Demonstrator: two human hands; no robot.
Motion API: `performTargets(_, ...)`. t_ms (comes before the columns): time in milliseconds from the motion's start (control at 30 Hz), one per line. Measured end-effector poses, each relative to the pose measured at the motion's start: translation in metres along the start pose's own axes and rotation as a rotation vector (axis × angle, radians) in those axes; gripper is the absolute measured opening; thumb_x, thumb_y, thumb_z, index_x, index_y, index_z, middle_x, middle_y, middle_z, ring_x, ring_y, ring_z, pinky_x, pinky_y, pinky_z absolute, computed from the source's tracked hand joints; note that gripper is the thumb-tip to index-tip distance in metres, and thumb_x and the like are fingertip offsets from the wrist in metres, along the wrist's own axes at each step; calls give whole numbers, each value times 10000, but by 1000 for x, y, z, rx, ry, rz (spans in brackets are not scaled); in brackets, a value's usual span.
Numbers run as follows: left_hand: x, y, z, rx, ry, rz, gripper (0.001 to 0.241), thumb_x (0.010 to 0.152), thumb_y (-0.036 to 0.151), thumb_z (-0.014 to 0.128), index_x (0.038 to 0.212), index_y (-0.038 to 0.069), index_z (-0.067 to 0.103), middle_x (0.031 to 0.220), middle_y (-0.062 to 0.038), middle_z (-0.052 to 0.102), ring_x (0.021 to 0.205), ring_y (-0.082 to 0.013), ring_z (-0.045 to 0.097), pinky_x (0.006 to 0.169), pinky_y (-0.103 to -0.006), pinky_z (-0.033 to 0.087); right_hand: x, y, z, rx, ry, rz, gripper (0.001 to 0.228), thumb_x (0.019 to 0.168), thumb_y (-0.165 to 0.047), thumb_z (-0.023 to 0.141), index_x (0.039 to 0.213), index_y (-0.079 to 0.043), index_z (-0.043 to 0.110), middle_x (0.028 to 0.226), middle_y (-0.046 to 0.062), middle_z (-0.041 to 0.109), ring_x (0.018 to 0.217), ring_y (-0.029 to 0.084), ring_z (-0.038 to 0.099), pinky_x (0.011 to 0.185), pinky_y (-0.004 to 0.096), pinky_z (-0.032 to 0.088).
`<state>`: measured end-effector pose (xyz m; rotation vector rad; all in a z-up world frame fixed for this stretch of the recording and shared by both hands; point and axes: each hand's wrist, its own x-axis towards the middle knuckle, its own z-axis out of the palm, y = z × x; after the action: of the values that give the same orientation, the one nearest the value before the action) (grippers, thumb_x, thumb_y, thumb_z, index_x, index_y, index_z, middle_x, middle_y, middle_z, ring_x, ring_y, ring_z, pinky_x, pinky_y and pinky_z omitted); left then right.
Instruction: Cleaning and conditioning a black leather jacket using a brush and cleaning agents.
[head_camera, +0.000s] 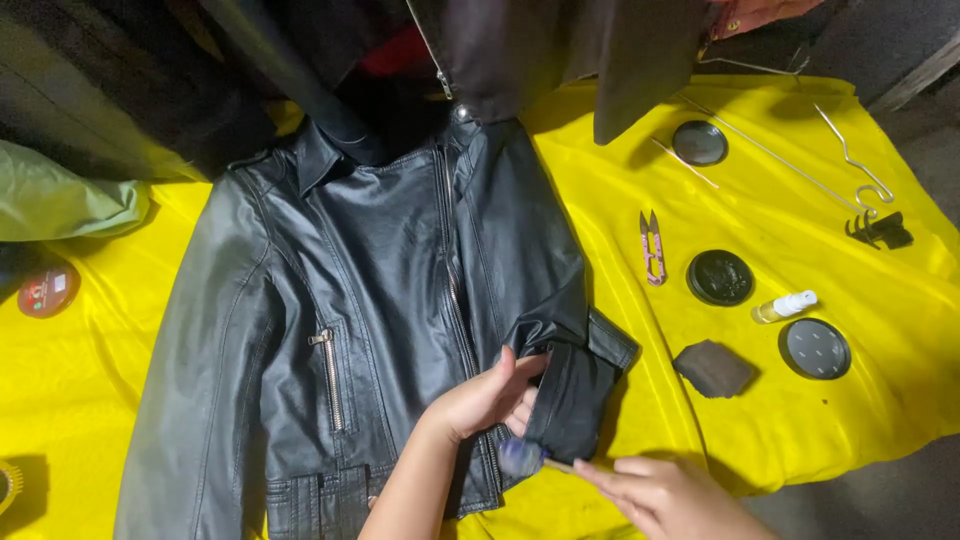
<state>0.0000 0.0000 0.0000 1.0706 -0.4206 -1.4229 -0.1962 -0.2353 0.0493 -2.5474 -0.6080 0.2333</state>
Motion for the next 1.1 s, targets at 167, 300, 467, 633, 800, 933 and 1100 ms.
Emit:
performTargets(167, -1, -1, 1, -90, -56, 38, 1252, 800, 899, 263, 1687, 46, 36, 1119, -134, 738, 945, -184, 735, 718, -272, 582, 6, -3, -7, 239, 3, 176, 510, 947, -184, 656, 1439, -316, 639, 844, -26, 724, 683, 137, 694, 608, 312, 513)
performTargets(300, -3, 9, 6, 14, 10, -9, 1327, 728, 943, 235, 1658, 25, 4, 1253, -244, 681, 1033, -231, 717, 844, -351, 603, 4, 10, -13, 298, 101, 396, 508, 915, -218, 667, 1402, -364, 665, 837, -57, 797, 676, 83, 714, 623, 272, 530)
performTargets(467, 3, -3, -2, -26, -13, 17, 1292, 764, 926, 251, 1676, 29, 69, 1097, -150, 699, 926, -186, 719, 774, -317, 606, 18, 14, -16, 454, 227, 350, 418, 927, -168, 618, 1330, -190, 728, 1164, -16, 862, 979, 96, 829, 805, 246, 609)
performTargets(633, 6, -1, 0, -54, 2, 21, 1241, 807, 892, 288, 1671, 18, 117, 1216, -182, 704, 934, -196, 741, 742, -322, 625, 16, 19, -10, 532, 202, 446, 444, 919, -155, 631, 1353, -198, 712, 1155, -9, 869, 943, 94, 833, 742, 239, 636)
performTargets(800, -2, 21, 16, 98, 195, -85, 826, 996, 587, 444, 1658, 116, 294, 872, -102, 718, 753, -149, 709, 689, -283, 611, 10, 20, -4, 500, 302, 350, 386, 911, -161, 651, 1281, -116, 750, 1176, 13, 863, 974, 110, 848, 807, 239, 652)
performTargets(933, 0, 18, 18, -16, 198, -34, 760, 1031, 526, 472, 1630, 75, 346, 770, -67, 686, 647, -108, 667, 597, -261, 596, 1, 30, 6, 598, 374, 290, 353, 896, -123, 677, 1229, -77, 784, 1242, 70, 831, 1133, 179, 815, 989, 295, 628)
performTargets(1100, -3, 23, 24, 14, 208, 13, 324, 1086, 435, 497, 1080, 129, 604, 818, -36, 658, 662, -99, 639, 621, -257, 601, 3, 27, 5, 616, 363, 335, 359, 881, -126, 700, 1227, -86, 788, 1248, 58, 831, 1138, 167, 815, 1009, 298, 619)
